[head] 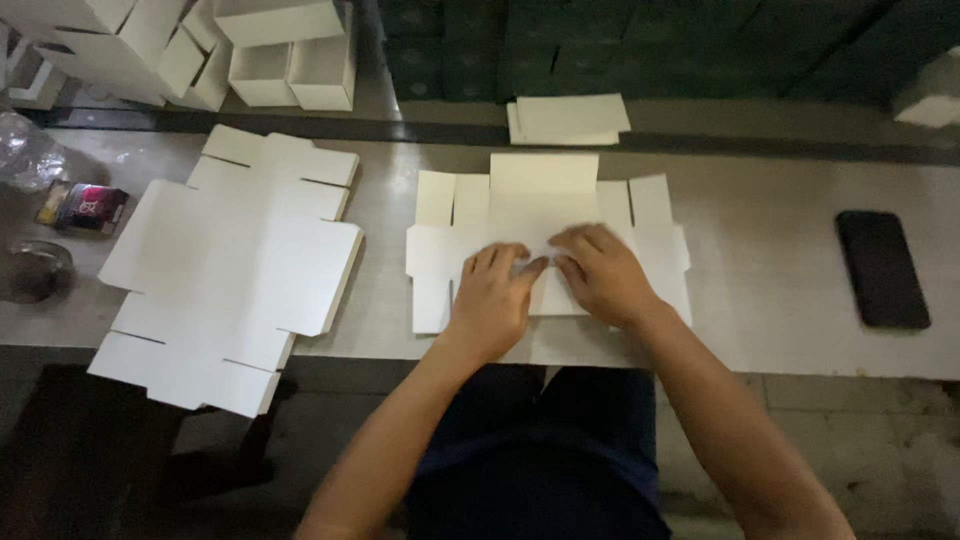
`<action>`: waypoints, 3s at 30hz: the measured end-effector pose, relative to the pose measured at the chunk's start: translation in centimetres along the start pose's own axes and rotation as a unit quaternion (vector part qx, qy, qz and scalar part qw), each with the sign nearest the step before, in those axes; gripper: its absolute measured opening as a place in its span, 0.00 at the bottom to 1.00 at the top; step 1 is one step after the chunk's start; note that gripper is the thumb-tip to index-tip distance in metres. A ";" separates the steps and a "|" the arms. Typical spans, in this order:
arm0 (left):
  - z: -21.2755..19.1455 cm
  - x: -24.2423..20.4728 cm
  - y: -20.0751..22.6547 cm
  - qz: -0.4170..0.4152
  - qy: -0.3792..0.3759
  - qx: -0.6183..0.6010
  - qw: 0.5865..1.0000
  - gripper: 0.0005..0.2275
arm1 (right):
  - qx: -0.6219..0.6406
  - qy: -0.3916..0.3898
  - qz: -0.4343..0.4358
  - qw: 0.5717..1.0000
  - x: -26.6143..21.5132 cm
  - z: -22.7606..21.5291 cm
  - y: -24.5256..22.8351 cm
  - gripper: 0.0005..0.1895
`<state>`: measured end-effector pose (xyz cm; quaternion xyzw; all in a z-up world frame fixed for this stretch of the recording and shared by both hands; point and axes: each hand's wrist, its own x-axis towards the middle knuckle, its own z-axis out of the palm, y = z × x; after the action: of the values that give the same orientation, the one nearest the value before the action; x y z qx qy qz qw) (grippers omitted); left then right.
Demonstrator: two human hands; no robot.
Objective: The person folds flat white cardboard pieces into small rectangular boxes by hand. They fold the side flaps, tuck the tabs into slots, and then place the finished boxes on the table.
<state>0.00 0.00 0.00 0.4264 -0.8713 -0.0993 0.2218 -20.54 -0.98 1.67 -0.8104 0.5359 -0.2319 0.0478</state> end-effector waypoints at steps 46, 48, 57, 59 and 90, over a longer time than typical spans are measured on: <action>-6.4 -4.4 -7.4 -0.367 0.089 -0.190 0.906 0.28 | -0.134 0.075 -0.010 0.988 -8.7 -3.0 -1.8 0.06; -9.2 -3.5 -5.3 -0.462 -0.003 -0.247 0.852 0.29 | 0.002 0.028 -0.009 1.000 -9.1 -3.3 -1.1 0.14; -9.9 -4.1 -4.5 -0.440 0.007 -0.316 0.840 0.24 | 0.158 -0.030 0.062 0.985 -8.3 -5.1 -1.2 0.08; -8.4 -4.1 -5.2 -0.439 0.028 -0.342 0.830 0.25 | 0.134 0.011 0.063 0.989 -8.5 -5.3 -0.8 0.06; -11.9 -19.7 -8.0 -0.357 0.602 -0.507 0.503 0.27 | -0.038 0.040 -0.077 0.995 -9.4 -2.1 -5.7 0.29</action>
<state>21.78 10.76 1.63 0.4727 -0.1017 -0.3140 0.8171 -19.63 10.19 2.32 -0.8407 0.4814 -0.2469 -0.0223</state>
